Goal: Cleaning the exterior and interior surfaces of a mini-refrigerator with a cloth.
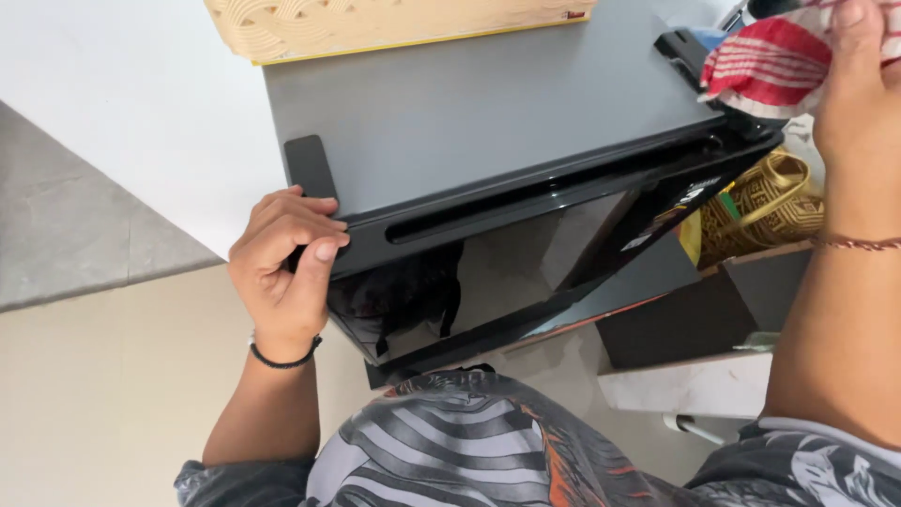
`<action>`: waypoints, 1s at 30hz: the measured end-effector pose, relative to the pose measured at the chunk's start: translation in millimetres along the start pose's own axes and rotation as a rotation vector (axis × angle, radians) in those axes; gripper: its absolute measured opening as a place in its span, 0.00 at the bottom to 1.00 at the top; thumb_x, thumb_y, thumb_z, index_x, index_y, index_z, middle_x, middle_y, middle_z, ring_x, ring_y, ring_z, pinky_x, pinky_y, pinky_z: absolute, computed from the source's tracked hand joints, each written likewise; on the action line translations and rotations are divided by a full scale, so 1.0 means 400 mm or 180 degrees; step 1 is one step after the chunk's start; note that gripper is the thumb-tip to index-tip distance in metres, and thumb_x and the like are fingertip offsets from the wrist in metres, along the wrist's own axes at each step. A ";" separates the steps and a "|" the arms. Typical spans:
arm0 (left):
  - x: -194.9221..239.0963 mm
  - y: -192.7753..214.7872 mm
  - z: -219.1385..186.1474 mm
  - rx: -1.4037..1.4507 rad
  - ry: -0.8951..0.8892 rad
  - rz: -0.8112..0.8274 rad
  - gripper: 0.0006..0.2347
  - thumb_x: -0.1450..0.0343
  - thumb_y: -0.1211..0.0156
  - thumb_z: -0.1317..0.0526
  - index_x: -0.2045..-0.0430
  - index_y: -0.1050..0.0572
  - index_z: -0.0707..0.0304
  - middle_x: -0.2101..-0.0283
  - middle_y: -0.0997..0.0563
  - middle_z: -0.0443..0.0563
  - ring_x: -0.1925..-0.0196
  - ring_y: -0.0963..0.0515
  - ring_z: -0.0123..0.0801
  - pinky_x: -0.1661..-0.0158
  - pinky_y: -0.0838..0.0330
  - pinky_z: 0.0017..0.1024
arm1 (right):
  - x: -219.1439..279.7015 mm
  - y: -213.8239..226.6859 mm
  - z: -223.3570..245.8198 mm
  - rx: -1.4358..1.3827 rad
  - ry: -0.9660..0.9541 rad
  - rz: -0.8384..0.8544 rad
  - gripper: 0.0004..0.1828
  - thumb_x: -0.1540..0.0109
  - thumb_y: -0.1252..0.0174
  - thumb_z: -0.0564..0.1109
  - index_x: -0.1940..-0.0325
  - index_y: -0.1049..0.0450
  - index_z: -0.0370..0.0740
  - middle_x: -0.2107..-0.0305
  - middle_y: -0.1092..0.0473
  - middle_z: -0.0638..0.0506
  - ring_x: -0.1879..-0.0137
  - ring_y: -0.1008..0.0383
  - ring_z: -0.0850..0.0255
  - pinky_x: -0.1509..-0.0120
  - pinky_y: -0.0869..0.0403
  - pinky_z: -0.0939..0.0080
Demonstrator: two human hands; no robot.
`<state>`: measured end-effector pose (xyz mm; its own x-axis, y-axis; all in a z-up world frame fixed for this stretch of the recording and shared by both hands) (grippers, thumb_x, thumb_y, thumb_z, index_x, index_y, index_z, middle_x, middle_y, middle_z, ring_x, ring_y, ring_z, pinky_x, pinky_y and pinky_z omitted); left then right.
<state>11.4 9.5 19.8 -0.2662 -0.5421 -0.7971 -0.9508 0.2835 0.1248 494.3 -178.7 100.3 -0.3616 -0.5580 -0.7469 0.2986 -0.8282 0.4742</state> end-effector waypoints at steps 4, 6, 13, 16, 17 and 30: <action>0.015 -0.001 -0.005 0.0040 0.0081 -0.0105 0.14 0.23 0.40 0.55 0.75 0.24 0.68 0.69 0.19 0.52 0.55 0.18 0.38 0.39 0.33 0.37 | -0.034 -0.048 0.001 0.0209 0.0130 0.1121 0.20 0.28 0.43 0.44 0.32 0.31 0.37 0.42 0.29 0.43 0.38 0.27 0.49 0.33 0.29 0.57; 0.018 0.004 0.002 0.0047 0.0088 -0.0166 0.16 0.23 0.41 0.53 0.76 0.24 0.68 0.69 0.19 0.53 0.56 0.18 0.38 0.40 0.33 0.36 | -0.061 -0.074 -0.028 0.0353 0.0159 0.1700 0.26 0.31 0.44 0.47 0.30 0.34 0.39 0.36 0.35 0.41 0.33 0.33 0.47 0.29 0.35 0.56; 0.028 0.015 0.007 0.0040 0.0135 -0.0445 0.22 0.22 0.41 0.47 0.77 0.24 0.70 0.69 0.19 0.55 0.58 0.17 0.41 0.44 0.31 0.34 | -0.158 -0.173 -0.105 0.0895 -0.0001 0.3032 0.41 0.36 0.49 0.60 0.19 0.51 0.57 0.21 0.61 0.43 0.21 0.54 0.45 0.23 0.51 0.54; 0.030 0.013 0.005 0.0017 0.0158 -0.0529 0.22 0.22 0.41 0.47 0.78 0.25 0.70 0.71 0.20 0.56 0.59 0.18 0.41 0.44 0.30 0.35 | -0.168 -0.197 -0.103 0.0947 0.0231 0.3037 0.40 0.37 0.48 0.60 0.20 0.47 0.60 0.22 0.59 0.41 0.21 0.54 0.44 0.24 0.49 0.52; 0.027 0.012 0.004 -0.0031 0.0177 -0.0590 0.22 0.22 0.41 0.47 0.78 0.25 0.70 0.71 0.20 0.56 0.59 0.18 0.41 0.44 0.30 0.35 | -0.170 -0.193 -0.124 0.0929 0.0299 0.3081 0.40 0.37 0.48 0.60 0.20 0.47 0.60 0.22 0.59 0.41 0.21 0.54 0.44 0.24 0.49 0.52; 0.025 -0.007 0.010 0.0055 0.0050 -0.0233 0.15 0.22 0.41 0.52 0.69 0.21 0.66 0.64 0.17 0.53 0.53 0.17 0.40 0.39 0.31 0.38 | -0.002 -0.142 0.114 0.0576 0.1407 0.2506 0.24 0.38 0.47 0.40 0.36 0.28 0.39 0.37 0.32 0.36 0.30 0.33 0.44 0.25 0.37 0.46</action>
Point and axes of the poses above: each hand's wrist, its own x-axis away from the middle knuckle, its own y-axis out of the back of the hand, z = x × y, the point moved 3 cm from there along -x, towards the middle knuckle
